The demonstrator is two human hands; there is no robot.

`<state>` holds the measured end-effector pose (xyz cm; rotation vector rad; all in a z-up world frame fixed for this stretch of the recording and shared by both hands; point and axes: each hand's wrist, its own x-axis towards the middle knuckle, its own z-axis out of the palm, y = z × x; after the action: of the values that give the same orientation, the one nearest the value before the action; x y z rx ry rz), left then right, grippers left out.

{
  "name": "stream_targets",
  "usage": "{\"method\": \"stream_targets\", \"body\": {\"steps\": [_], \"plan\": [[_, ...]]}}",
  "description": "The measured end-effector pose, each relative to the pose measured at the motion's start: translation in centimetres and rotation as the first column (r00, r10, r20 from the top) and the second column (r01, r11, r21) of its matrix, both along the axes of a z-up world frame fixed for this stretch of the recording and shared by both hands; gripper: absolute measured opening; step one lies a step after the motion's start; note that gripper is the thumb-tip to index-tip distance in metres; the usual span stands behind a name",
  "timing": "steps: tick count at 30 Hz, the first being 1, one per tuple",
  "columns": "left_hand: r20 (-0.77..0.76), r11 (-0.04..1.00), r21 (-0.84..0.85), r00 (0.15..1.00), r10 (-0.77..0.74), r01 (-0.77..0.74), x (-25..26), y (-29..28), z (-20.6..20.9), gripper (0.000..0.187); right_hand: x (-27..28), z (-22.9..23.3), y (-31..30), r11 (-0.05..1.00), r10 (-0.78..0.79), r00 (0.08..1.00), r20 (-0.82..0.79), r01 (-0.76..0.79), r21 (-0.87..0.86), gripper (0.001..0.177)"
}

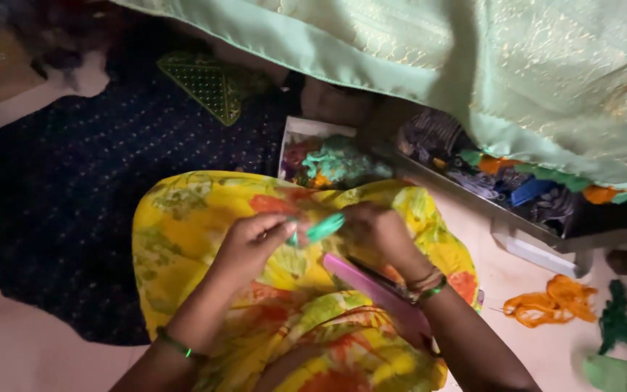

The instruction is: The person is trimming and refining decorative tassels on a light green fabric garment using scissors and a pink plastic guide.

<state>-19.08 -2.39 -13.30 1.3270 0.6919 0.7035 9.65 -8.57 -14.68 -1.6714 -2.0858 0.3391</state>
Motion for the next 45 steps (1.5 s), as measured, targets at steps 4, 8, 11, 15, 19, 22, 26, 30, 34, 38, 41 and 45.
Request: {"method": "stream_targets", "body": {"steps": [4, 8, 11, 15, 19, 22, 26, 30, 34, 38, 41, 45], "plan": [[0.021, 0.999, -0.044, 0.999, 0.032, -0.032, 4.6, 3.0, 2.3, 0.025, 5.6, 2.3, -0.5, 0.952, -0.221, 0.975, 0.011, 0.213, 0.22, 0.03], [-0.089, 0.834, 0.484, 0.933, 0.348, -0.265, 6.9, 6.0, -0.5, 0.042, 6.8, 7.4, -2.4, 0.767, -0.438, 0.899, -0.019, 0.384, 0.514, 0.022], [-0.024, 0.702, 0.637, 0.902, 0.43, -0.318, 6.6, 6.2, -0.7, 0.025, 9.0, 8.8, -4.6, 0.636, -0.588, 0.809, -0.006, 0.466, 0.615, 0.014], [-0.145, 0.806, 0.523, 0.904, 0.403, -0.275, 4.2, 5.0, 1.1, 0.024, 8.2, 10.2, -6.1, 0.554, -0.614, 0.783, -0.094, 0.513, 0.656, 0.013], [-0.17, 0.844, 0.486, 0.922, 0.346, -0.227, 4.4, 3.8, 0.9, 0.016, 3.9, 11.5, -5.6, 0.594, -0.48, 0.781, -0.399, 0.624, 0.508, 0.03], [-0.089, 0.788, 0.6, 0.967, 0.239, -0.139, 6.1, 1.8, 3.2, 0.021, 0.8, 10.7, -5.5, 0.757, -0.52, 0.757, -0.396, 0.623, 0.198, 0.023], [-0.088, 0.626, 0.779, 0.995, 0.042, 0.042, 8.9, -1.0, 5.4, 0.054, -4.5, 12.6, -5.7, 0.933, -0.114, 0.943, -0.313, 0.21, 0.293, 0.014], [-0.204, 0.612, 0.777, 0.979, 0.018, 0.15, 9.6, -1.9, 4.1, 0.045, -3.7, 12.2, -7.7, 0.935, -0.036, 0.759, -0.65, 0.254, 0.245, 0.003], [-0.451, 0.761, 0.588, 0.892, 0.025, 0.276, 7.7, -0.3, 3.8, 0.046, 0.9, 14.1, -10.0, 0.813, 0.026, 0.493, -0.87, 0.496, 0.305, 0.002], [-0.718, 0.814, 0.428, 0.695, 0.044, 0.392, 6.6, 0.6, 4.3, 0.048, 2.4, 16.2, -11.4, 0.708, -0.055, 0.575, -0.816, 0.599, 0.374, 0.004], [-0.503, 0.738, 0.565, 0.863, -0.048, 0.37, 7.6, -0.8, 5.2, 0.057, 1.2, 14.9, -10.9, 0.791, -0.265, 0.747, -0.61, 0.53, 0.305, 0.007], [-0.016, 0.677, 0.705, 0.959, -0.283, 0.212, 9.8, -3.7, 10.5, 0.065, -3.5, 15.7, -8.9, 0.898, -0.194, 0.954, -0.227, 0.266, 0.35, 0.017]]}}
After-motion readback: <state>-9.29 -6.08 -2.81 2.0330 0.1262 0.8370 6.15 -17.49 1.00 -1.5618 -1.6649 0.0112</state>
